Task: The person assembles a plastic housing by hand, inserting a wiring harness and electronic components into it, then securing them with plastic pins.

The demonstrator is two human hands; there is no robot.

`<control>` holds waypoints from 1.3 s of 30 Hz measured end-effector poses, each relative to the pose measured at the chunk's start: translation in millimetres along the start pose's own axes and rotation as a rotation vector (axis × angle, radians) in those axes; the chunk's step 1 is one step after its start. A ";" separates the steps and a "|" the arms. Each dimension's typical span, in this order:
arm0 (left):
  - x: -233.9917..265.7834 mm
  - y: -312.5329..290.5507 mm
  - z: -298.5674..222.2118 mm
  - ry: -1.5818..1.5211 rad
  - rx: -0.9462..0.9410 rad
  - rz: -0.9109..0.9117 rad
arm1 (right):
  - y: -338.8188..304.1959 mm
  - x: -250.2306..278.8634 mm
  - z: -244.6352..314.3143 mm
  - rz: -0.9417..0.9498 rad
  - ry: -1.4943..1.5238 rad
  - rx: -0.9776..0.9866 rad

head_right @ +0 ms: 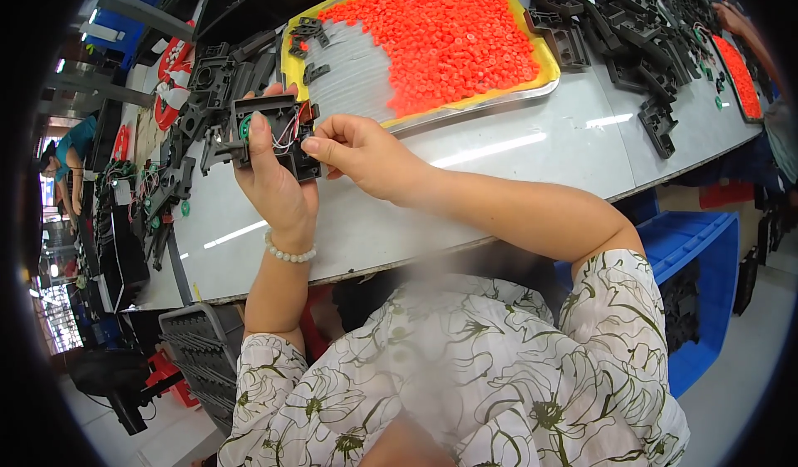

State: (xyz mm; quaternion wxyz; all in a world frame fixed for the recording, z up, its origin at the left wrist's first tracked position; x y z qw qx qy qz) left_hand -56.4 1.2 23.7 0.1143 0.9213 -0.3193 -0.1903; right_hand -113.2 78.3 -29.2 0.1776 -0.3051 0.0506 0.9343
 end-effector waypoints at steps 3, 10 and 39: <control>1.9 -0.7 1.3 -0.017 0.029 -0.024 | -0.1 -2.6 1.8 0.018 0.009 0.049; -0.8 1.1 4.4 -0.077 0.097 -0.019 | -1.9 -1.0 -3.9 -0.013 0.154 -0.083; -1.7 5.8 -2.2 -0.015 0.038 0.045 | 2.2 -1.5 13.8 0.040 0.005 -0.044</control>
Point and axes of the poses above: each hand's wrist, its own y-axis towards the middle knuckle, its own x-axis out of the back of the hand, z = x × y, the point moved 8 cm from there along y, towards the middle knuckle, and after that the axes turned 10 degrees about y, right-handed, at the moved point
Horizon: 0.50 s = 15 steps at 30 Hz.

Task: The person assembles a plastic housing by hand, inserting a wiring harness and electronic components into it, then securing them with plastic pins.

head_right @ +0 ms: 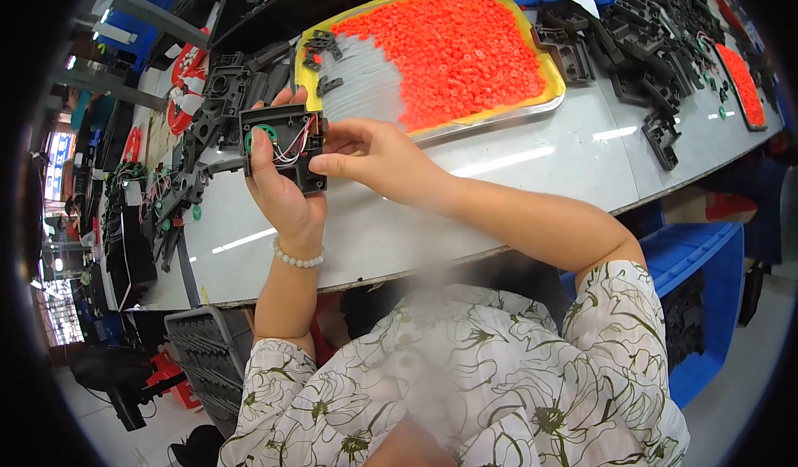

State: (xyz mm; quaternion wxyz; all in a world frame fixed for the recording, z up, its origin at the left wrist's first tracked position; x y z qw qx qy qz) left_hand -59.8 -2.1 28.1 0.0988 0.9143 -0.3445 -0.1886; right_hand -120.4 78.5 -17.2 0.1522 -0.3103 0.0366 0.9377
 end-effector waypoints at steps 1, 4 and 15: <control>3.9 1.0 -0.7 -0.022 -0.016 -0.020 | -3.4 2.6 17.7 -0.056 -0.204 0.204; 10.6 2.2 -2.2 -0.101 -0.016 -0.062 | -20.0 -1.8 52.4 -0.164 -0.613 0.616; -0.5 -6.1 -4.5 -0.094 -0.024 -0.013 | -27.9 -40.8 55.0 -0.090 -1.583 0.918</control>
Point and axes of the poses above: each hand's wrist, its own y-axis towards the middle knuckle, its own x-axis out of the back of the hand, z = x × y, the point moved 8 cm from there along y, towards the middle knuckle, and after that the axes turned 10 degrees about y, right-handed, at the moved point
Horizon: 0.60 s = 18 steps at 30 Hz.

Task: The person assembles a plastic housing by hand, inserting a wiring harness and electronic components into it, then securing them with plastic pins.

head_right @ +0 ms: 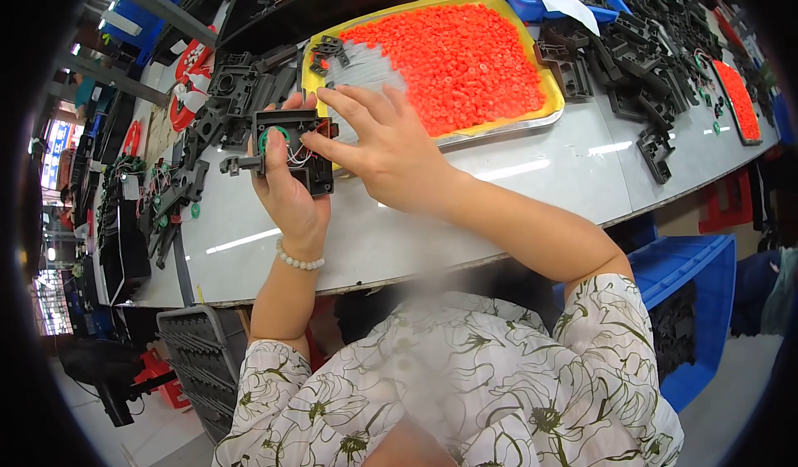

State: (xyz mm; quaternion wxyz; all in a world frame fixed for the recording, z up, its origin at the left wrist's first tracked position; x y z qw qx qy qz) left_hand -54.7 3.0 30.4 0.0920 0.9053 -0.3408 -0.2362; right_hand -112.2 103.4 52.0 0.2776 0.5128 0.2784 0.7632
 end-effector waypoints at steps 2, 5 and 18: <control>-5.1 -2.9 1.7 0.078 -0.009 0.074 | 1.7 0.3 0.5 0.020 -0.022 -0.003; -7.1 -1.8 8.6 0.064 0.002 0.119 | 2.5 -4.0 -4.4 0.039 -0.031 -0.033; -9.6 -2.1 17.5 0.015 0.100 0.117 | -3.0 0.8 -15.6 0.022 0.057 -0.052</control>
Point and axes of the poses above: each hand's wrist, its own y-axis towards the middle knuckle, its own x-axis out of the back of the hand, z = x × y, the point moved 8 cm from there along y, towards the middle knuckle, and after that the axes turned 10 degrees about y, right-handed, at the moved point
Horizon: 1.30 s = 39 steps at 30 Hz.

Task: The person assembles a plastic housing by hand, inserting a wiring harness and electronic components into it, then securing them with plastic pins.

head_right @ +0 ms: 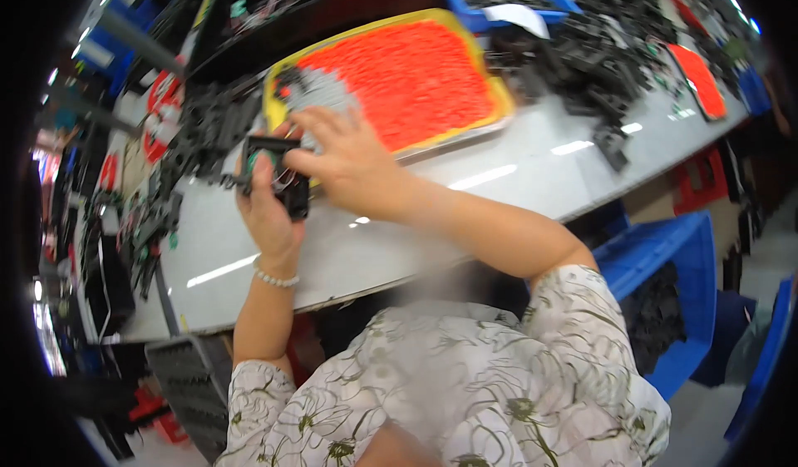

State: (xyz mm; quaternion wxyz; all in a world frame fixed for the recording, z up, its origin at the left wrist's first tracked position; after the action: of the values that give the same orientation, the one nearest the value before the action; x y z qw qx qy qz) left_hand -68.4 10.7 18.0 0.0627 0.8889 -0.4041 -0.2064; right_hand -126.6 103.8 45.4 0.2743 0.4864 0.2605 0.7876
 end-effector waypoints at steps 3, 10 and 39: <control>10.5 0.9 12.2 0.017 0.096 -0.036 | -0.3 -2.9 0.1 -0.030 0.040 -0.026; 9.8 7.2 20.7 -0.162 0.270 0.018 | -5.9 79.3 -54.3 -0.067 0.144 -0.176; -16.0 -43.3 21.9 -0.277 0.583 0.127 | -121.6 111.6 -83.1 0.373 0.883 -0.944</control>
State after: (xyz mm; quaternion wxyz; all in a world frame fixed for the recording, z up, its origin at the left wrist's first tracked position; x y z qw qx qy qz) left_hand -57.0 52.7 -8.8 -0.2371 0.8061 -0.5054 -0.1965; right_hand -222.4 255.1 0.1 0.1846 -0.0164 -0.1124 0.9762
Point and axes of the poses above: each hand's wrist, its own y-axis towards the middle knuckle, its own x-axis out of the back of the hand, z = x × y, the point moved 8 cm from there along y, towards the middle knuckle, and after that the axes turned 10 degrees about y, right-handed, at the moved point
